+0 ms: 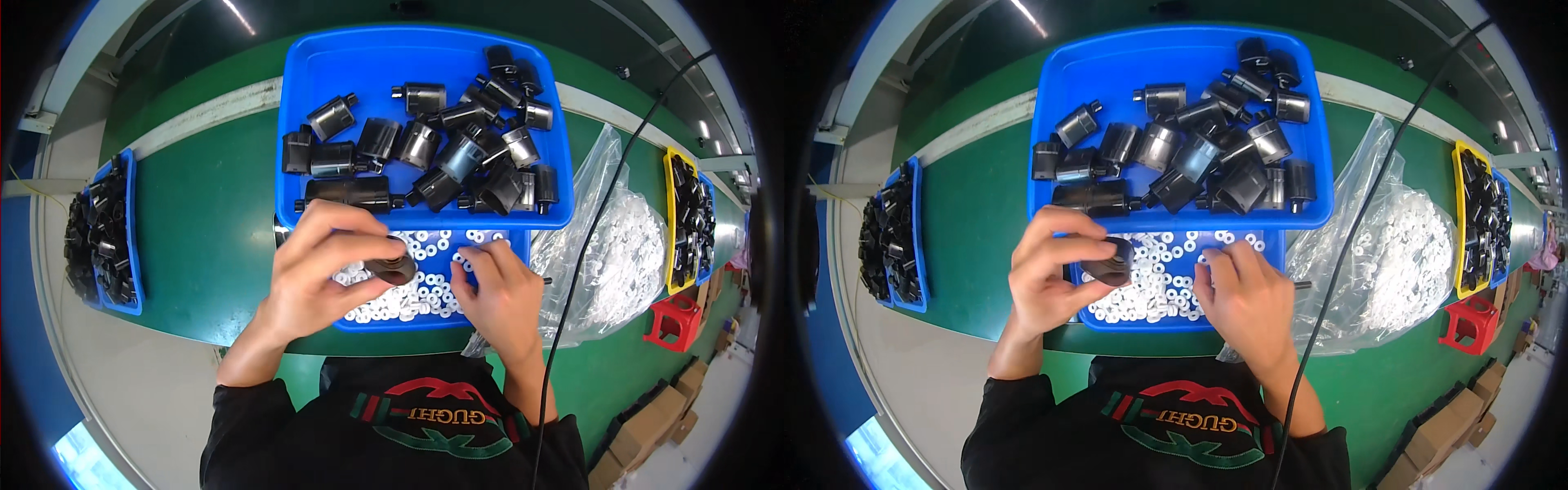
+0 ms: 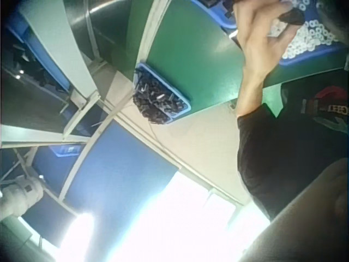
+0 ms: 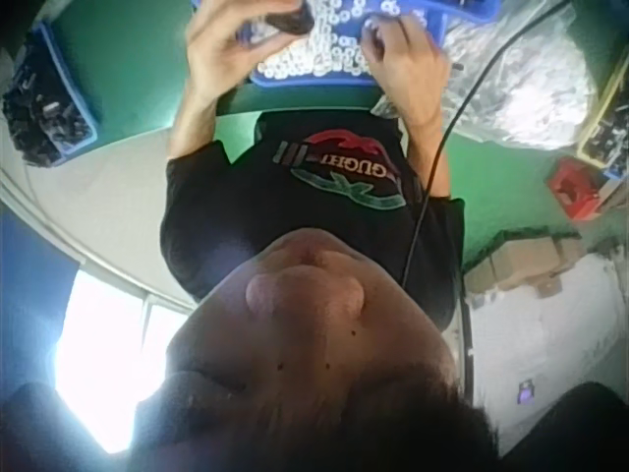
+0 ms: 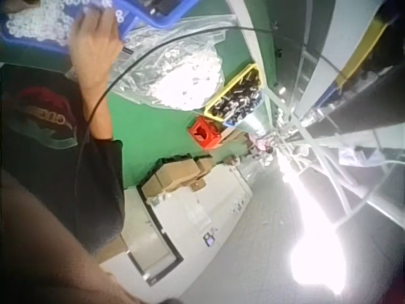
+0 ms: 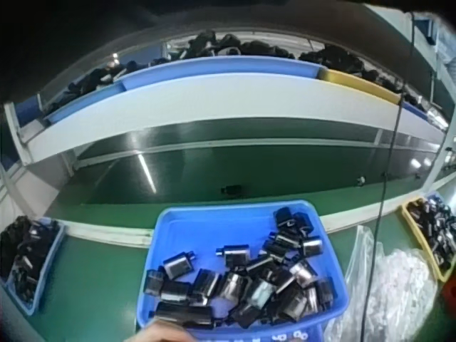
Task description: The person repeatedly picks up black cylindrical components and small white washers from blue trays. They insert the washers into the components by hand and place the assembled units back into the tray. The process is repetitive and performed at a steady pace.
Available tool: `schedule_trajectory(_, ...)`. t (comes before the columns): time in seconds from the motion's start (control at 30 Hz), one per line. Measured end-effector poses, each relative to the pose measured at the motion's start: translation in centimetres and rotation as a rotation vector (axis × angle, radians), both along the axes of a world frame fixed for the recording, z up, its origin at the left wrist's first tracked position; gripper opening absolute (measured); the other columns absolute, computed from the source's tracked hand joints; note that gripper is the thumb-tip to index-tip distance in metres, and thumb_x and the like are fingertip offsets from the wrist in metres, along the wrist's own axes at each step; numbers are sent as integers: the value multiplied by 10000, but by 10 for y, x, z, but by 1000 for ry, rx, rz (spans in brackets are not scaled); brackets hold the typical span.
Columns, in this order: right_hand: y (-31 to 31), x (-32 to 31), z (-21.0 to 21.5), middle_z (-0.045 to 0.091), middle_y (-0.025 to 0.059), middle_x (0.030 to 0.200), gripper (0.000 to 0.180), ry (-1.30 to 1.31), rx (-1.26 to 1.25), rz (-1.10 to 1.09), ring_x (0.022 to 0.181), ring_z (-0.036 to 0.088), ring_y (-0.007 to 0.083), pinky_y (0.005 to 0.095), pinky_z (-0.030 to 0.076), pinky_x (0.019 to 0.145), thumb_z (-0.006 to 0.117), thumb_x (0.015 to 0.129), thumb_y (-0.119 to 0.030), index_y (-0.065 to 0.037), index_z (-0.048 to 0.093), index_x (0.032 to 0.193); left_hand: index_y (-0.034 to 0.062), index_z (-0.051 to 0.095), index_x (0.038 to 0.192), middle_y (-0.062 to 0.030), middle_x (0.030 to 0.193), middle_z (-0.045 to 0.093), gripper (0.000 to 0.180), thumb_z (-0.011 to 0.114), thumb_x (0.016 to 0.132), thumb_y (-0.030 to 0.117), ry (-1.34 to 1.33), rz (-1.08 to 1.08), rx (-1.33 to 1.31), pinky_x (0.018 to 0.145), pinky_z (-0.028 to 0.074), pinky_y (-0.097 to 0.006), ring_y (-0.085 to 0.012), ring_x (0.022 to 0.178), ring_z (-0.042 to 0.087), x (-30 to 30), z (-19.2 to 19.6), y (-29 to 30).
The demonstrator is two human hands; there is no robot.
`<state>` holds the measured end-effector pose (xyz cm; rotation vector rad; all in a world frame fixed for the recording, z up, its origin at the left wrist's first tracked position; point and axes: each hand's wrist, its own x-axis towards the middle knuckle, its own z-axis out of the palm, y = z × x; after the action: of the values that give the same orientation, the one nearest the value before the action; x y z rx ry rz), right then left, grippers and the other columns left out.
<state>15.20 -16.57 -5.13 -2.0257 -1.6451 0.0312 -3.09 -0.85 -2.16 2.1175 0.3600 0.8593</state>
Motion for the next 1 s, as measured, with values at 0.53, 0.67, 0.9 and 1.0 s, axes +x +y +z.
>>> schedule_trajectory(0.53, 14, -14, 49, 588, 47, 793, 474, 304, 154, 234, 568, 604, 158, 280, 472, 463, 853, 651, -142, -47, 675, 1080, 2, 577, 1243, -107, 979, 689, 719, 881, 592, 39, -56, -155, -103, 772, 497, -363, -267, 893, 636, -4, -17, -12)
schedule_trajectory(0.67, 12, -14, 47, 588, 48, 801, 476, 330, 127, 247, 572, 605, 161, 283, 477, 469, 854, 647, -129, -39, 671, 1078, -12, 576, 1234, -114, 1008, 686, 708, 882, 601, 70, -75, -160, -87, 770, 502, -370, -269, 902, 635, -4, -21, -14)
schedule_trajectory(0.9, 10, -16, 44, 584, 51, 808, 449, 345, 112, 246, 575, 606, 166, 288, 486, 480, 845, 653, -126, -34, 674, 1059, -9, 586, 1228, -117, 1035, 670, 686, 876, 620, 118, -55, -165, -58, 774, 504, -376, -295, 913, 635, -1, -20, -15)
schedule_trajectory(1.0, 10, -17, 43, 587, 55, 810, 455, 344, 129, 280, 576, 608, 166, 291, 490, 485, 845, 648, -133, -36, 676, 1060, -14, 611, 1172, -138, 1029, 666, 587, 864, 668, 151, 32, -188, -66, 773, 509, -380, -300, 919, 640, 3, -16, -15)
